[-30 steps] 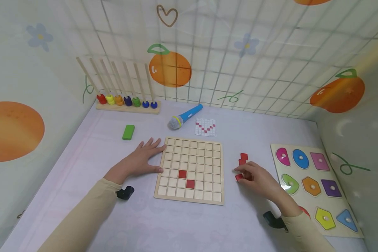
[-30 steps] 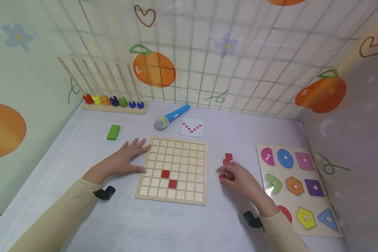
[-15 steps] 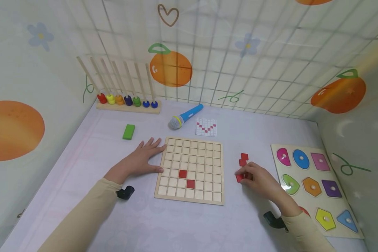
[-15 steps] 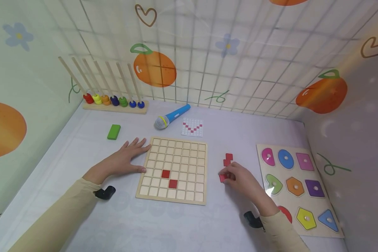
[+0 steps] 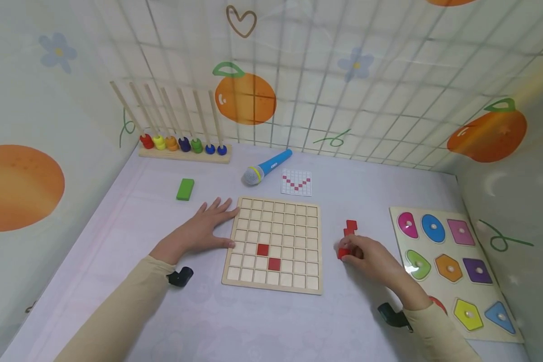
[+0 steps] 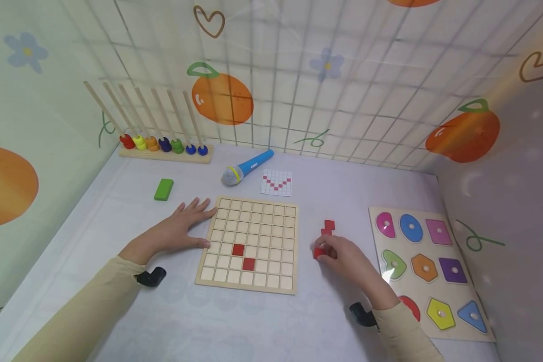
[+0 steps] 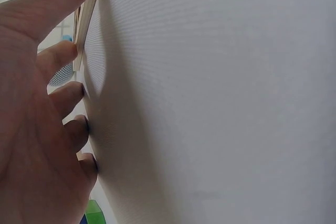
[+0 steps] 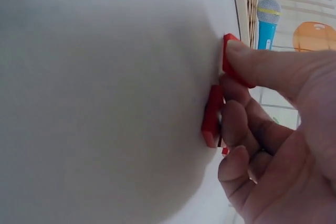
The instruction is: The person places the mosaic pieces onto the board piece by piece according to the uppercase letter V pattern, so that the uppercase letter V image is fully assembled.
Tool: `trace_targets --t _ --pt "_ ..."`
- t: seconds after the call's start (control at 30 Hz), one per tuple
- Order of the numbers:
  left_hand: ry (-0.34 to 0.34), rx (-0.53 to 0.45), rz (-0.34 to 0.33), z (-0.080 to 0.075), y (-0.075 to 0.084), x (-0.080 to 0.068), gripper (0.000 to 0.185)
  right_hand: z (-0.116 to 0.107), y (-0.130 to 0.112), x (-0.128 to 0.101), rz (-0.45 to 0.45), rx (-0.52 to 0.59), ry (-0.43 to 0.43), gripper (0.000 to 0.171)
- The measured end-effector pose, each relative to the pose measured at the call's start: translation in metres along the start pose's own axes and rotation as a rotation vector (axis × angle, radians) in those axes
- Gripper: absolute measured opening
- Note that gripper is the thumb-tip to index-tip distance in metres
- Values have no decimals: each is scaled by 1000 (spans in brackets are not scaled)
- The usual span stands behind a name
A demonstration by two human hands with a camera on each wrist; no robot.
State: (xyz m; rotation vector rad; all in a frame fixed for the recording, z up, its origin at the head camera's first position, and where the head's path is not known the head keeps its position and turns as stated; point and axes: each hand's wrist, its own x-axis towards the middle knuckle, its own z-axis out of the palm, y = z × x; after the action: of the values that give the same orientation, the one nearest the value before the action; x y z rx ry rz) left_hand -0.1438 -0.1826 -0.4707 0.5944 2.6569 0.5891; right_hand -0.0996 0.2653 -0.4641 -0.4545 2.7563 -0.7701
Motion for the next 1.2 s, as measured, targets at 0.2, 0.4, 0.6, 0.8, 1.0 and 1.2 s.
trace_targets --t 0.2,0.4,0.6,0.8,1.0,1.2 --pt "1 -2 -2 0 0 0 98 -2 -1 0 26 8 -2 26" --pt "-4 -17 -1 -1 0 0 98 -3 -3 0 24 24 30 27" --pt "0 -15 -3 0 -1 0 98 0 -4 2 31 64 56 31" --pt "3 -16 0 0 -1 0 98 3 -5 4 25 106 90 28" --pt "4 -22 3 -1 0 -1 98 5 -9 8 15 126 101 27" --pt "0 -23 -1 -1 0 0 98 6 -16 13 -4 133 107 26"
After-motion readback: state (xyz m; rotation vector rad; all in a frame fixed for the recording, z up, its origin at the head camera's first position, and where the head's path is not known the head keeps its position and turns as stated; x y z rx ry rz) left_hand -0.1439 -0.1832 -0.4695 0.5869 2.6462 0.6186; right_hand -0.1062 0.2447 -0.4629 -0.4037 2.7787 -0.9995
